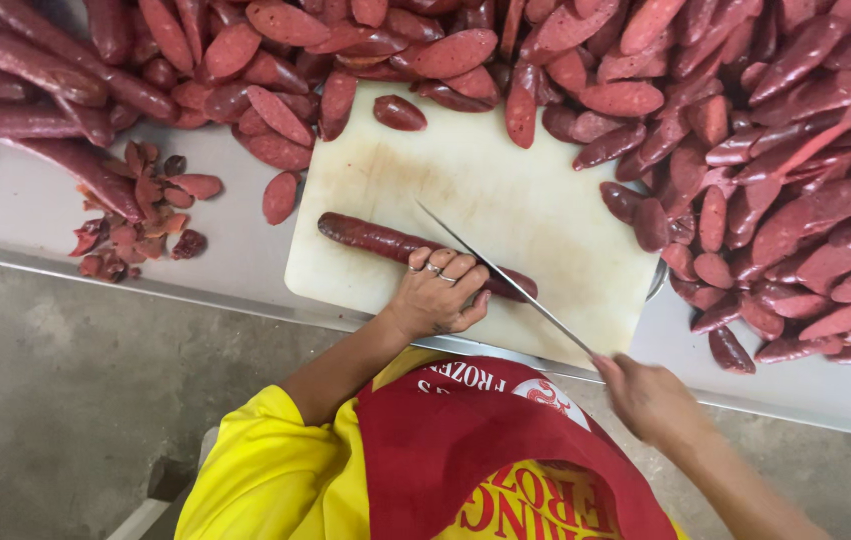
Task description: The person slices sausages into thin pieces using a knife on a white cutting board.
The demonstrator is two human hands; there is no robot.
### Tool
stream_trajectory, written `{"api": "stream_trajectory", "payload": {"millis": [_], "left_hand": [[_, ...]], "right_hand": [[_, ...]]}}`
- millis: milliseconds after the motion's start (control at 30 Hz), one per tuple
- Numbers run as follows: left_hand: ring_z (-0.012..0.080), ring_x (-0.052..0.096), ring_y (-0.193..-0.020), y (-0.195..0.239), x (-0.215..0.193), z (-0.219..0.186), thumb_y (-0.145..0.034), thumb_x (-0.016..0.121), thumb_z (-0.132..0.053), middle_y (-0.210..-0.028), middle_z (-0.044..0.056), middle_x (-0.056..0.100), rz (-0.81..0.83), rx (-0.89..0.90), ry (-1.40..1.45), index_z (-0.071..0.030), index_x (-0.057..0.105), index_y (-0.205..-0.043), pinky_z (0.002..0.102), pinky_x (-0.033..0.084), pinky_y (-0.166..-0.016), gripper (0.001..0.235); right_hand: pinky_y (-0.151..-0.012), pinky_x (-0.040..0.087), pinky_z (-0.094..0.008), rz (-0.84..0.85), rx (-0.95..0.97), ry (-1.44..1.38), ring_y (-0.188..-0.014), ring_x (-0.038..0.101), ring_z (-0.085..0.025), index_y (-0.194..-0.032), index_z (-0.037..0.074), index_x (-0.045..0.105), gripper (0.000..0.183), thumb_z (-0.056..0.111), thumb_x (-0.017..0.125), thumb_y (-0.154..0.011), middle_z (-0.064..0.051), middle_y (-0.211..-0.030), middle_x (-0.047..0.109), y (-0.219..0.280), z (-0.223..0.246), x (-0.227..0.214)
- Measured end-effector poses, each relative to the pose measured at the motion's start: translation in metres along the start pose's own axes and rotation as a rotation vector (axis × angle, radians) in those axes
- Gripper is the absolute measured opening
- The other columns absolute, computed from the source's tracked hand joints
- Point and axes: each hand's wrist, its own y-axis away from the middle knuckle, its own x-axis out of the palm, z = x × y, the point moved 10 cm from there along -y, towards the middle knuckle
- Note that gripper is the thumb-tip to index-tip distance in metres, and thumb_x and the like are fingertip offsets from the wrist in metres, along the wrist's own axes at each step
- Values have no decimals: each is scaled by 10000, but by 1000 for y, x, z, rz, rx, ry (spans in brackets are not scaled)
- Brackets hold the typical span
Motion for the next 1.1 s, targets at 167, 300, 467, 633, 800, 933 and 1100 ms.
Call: {"api": "stream_trajectory", "payload": {"millis": [167,300,467,633,800,933,1100], "left_hand": [[202,566,-1035,1,-3,1,-877,761,-330,-1076,24,606,45,7,35,-176,678,-1069,412,363,-913,260],[194,572,-1052,6,-26,17,-913,774,-374,-1110,11,606,-6,25,-79,-187,672,-1040,406,366,-926,247],[203,551,-1044,8,-23,26,-907,811,-421,-1115,4,598,-16,36,-7,-183,677,-1045,404,368,-963,307],[209,555,-1049,8,-20,31,-893,805,-413,-1110,8,603,-13,17,36,-189,682,-1055,408,367,-961,302],[210,569,-1020,10,-18,33,-888,793,-408,-1092,10,610,37,-20,63,-186,684,-1039,424,359,-927,290],[201,587,-1069,22,-31,36,-921,769,-346,-1142,6,614,12,35,23,-199,699,-1106,412,380,-976,247],[189,595,-1057,31,-37,53,-957,791,-366,-1131,-3,604,-13,44,15,-204,688,-1091,408,389,-965,234]], "right_hand": [[-734,506,-568,-158,-263,-183,-788,652,-506,-1035,47,699,461,421,430,-1045,-283,-793,681,-61,111,-12],[-733,501,-563,-50,-164,-199,-780,658,-498,-1046,52,689,473,447,430,-1030,-290,-741,674,-49,99,-21],[-736,523,-558,-115,-20,-97,-822,688,-485,-1022,69,713,480,476,466,-963,-265,-752,708,36,29,-30],[-765,523,-563,-24,81,-46,-855,678,-492,-1038,64,722,470,468,482,-1011,-287,-782,706,26,21,1],[-748,512,-560,-184,-245,-206,-799,656,-510,-1055,11,710,518,431,408,-1042,-321,-782,674,-51,137,-3],[-744,523,-548,-47,-77,-260,-773,680,-502,-1077,14,686,528,464,413,-1048,-328,-750,676,-66,149,-10],[-735,490,-580,-15,-2,-62,-803,659,-506,-1001,61,661,456,453,429,-1018,-285,-757,693,-2,86,-16]]}}
